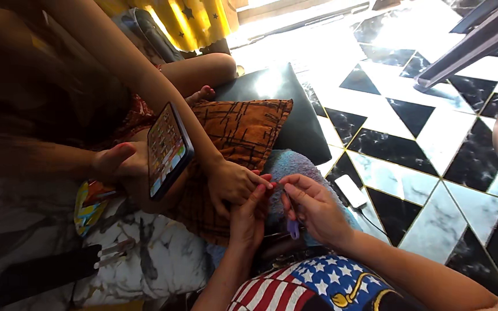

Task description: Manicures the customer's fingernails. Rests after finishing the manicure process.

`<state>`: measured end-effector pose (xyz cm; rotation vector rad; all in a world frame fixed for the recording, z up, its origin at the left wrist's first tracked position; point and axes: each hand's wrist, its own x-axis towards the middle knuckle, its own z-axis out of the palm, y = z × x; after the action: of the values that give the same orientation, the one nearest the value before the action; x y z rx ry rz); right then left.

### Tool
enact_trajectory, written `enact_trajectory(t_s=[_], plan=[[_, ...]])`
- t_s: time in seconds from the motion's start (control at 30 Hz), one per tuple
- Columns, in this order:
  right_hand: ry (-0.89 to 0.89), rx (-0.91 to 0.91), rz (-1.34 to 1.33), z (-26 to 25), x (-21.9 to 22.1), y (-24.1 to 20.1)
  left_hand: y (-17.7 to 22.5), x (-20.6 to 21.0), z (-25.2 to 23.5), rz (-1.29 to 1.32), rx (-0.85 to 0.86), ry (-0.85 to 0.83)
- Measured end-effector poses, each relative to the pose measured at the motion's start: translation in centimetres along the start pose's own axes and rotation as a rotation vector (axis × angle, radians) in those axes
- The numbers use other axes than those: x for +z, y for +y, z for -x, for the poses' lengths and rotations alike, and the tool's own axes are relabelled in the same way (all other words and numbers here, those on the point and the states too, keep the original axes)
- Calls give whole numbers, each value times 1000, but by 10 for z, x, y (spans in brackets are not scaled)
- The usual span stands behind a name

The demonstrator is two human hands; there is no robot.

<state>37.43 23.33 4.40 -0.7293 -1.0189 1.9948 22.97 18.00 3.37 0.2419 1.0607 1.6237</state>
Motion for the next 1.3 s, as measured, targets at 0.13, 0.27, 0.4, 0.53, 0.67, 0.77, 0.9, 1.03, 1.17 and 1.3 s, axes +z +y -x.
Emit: enact_trajectory(t_s=[0.13, 0.27, 0.4, 0.53, 0.67, 0.77, 0.9, 1.03, 1.17, 1.3], plan=[[-234, -167, 15, -22, 13, -19, 10, 3, 4, 14, -86, 56], [-263, -187, 204, -63, 41, -24, 18, 6, 9, 9, -146, 148], [-316, -243, 150, -73, 42, -23, 21, 1, 11, -10, -168, 145], [-661, -53, 250, -57, 7, -25, 21, -1, 11, -9, -162, 90], [-714, 180, 504, -71, -26, -44, 20, -4, 6, -4, -197, 54], [-704, 283, 591, -75, -27, -52, 19, -3, 5, -3, -191, 44], [-685, 310, 615, -75, -21, -54, 20, -4, 7, 6, -181, 41], [-666, 326, 593, -74, -20, -53, 19, -4, 6, 4, -184, 38], [-659, 334, 604, -74, -20, -54, 19, -5, 6, 23, -179, 29], [-655, 330, 621, -74, -18, -56, 19, -4, 6, 6, -185, 47]])
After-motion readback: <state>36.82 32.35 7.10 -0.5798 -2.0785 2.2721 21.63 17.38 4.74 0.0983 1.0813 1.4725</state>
